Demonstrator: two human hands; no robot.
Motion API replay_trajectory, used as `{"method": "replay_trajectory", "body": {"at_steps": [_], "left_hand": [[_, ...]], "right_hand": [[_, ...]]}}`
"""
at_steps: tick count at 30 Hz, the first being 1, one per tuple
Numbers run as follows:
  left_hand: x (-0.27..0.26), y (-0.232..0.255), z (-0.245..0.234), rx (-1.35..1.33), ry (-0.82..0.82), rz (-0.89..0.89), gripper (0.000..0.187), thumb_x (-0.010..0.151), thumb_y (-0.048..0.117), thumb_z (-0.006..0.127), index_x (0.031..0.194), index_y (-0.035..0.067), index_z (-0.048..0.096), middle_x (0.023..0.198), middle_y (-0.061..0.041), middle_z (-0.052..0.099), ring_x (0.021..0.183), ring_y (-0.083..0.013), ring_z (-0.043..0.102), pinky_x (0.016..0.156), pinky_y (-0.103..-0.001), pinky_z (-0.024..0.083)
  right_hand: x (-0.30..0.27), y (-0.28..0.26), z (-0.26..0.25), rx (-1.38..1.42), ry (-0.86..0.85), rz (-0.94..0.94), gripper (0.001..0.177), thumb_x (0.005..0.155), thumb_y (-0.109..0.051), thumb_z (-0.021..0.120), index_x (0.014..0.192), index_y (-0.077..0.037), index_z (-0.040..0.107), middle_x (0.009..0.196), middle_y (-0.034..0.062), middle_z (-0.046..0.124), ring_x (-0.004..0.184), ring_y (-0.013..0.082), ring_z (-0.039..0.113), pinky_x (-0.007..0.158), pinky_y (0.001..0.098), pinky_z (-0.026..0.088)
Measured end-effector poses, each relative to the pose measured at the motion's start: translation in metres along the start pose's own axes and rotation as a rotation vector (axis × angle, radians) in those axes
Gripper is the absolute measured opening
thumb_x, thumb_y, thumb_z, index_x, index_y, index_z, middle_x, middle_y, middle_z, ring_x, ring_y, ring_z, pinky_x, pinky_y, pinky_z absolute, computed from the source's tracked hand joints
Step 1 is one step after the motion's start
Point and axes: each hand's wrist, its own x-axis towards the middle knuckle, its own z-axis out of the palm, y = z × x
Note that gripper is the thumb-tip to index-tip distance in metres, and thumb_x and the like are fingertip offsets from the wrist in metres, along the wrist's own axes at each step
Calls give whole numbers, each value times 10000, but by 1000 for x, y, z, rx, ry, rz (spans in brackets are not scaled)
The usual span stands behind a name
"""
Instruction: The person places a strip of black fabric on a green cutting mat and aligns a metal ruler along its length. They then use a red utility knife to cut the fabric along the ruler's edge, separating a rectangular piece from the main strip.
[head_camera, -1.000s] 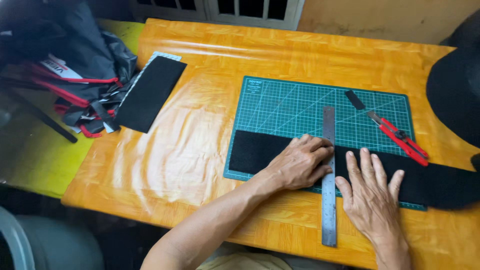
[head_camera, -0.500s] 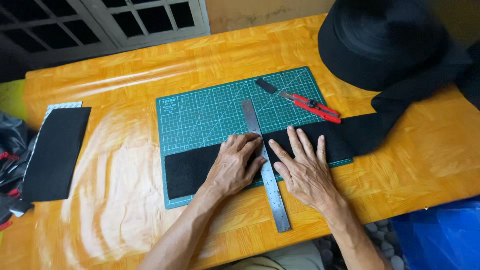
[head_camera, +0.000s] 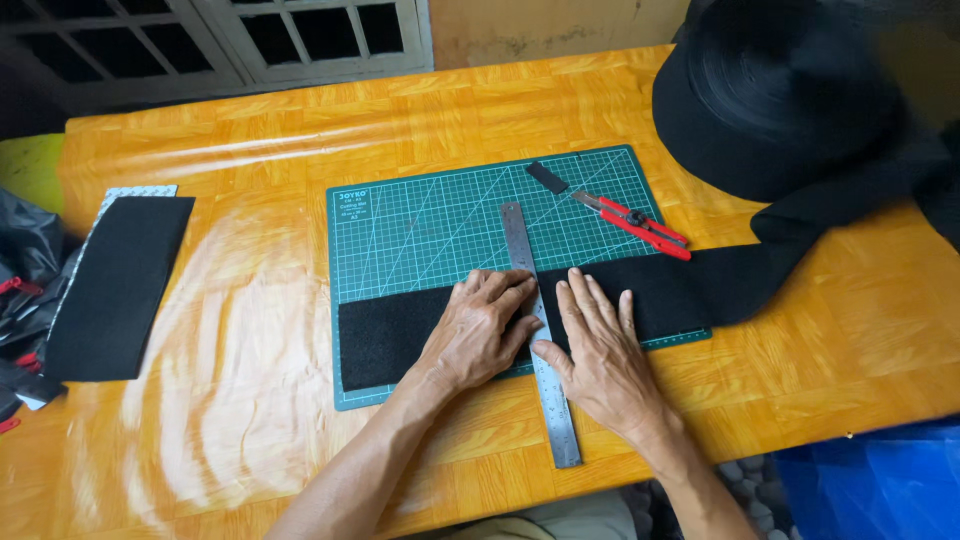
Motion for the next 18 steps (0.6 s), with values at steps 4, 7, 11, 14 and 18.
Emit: {"method": "replay_trajectory", "body": {"at_steps": [4,7,11,14,18], "left_hand": [[1,2,-2,-3,-16,0,426,954,311,638,1333,117,644,1332,-64,621,1218,-312,568,899,-413,487],[1,3,-3,-1,-24,-2,428,954,318,647,1322,101,646,1331,-84,620,1220,-331,564,892,-426,491],[2,2,-2,8,6,40,423,966,312,658,1316,76,637,1338,-90,617,1158,-344,561,887,-461,470],[1,2,-1,24,28,85,430,978,310,659,1321,52,619,1344,-103,613,1084,-365,558,874,-505,452],[2,2,-1,36,30,93,445,983,316,654,1334,46,614,1337,-112,613,1078,-371,561,879,-507,447]], "right_hand": [[-7,-1,-12,54,-7,40,779,1032,-561,489,1555,3,364,1649,261,302,1515,412,299,1194,705,89],[-13,1,-15,71,-19,46,794,1020,-571,513,1568,-17,360,1650,246,310,1520,394,301,1201,682,102],[-21,9,-8,113,2,12,864,949,-534,631,1572,-11,340,1663,217,305,1545,357,273,1211,654,111],[-26,12,-6,141,60,-30,922,891,-494,706,1573,-8,321,1674,190,307,1567,320,252,1219,633,144],[-26,8,-7,202,92,-75,865,887,-433,736,1549,-12,372,1675,188,307,1563,328,270,1228,634,134]]}}
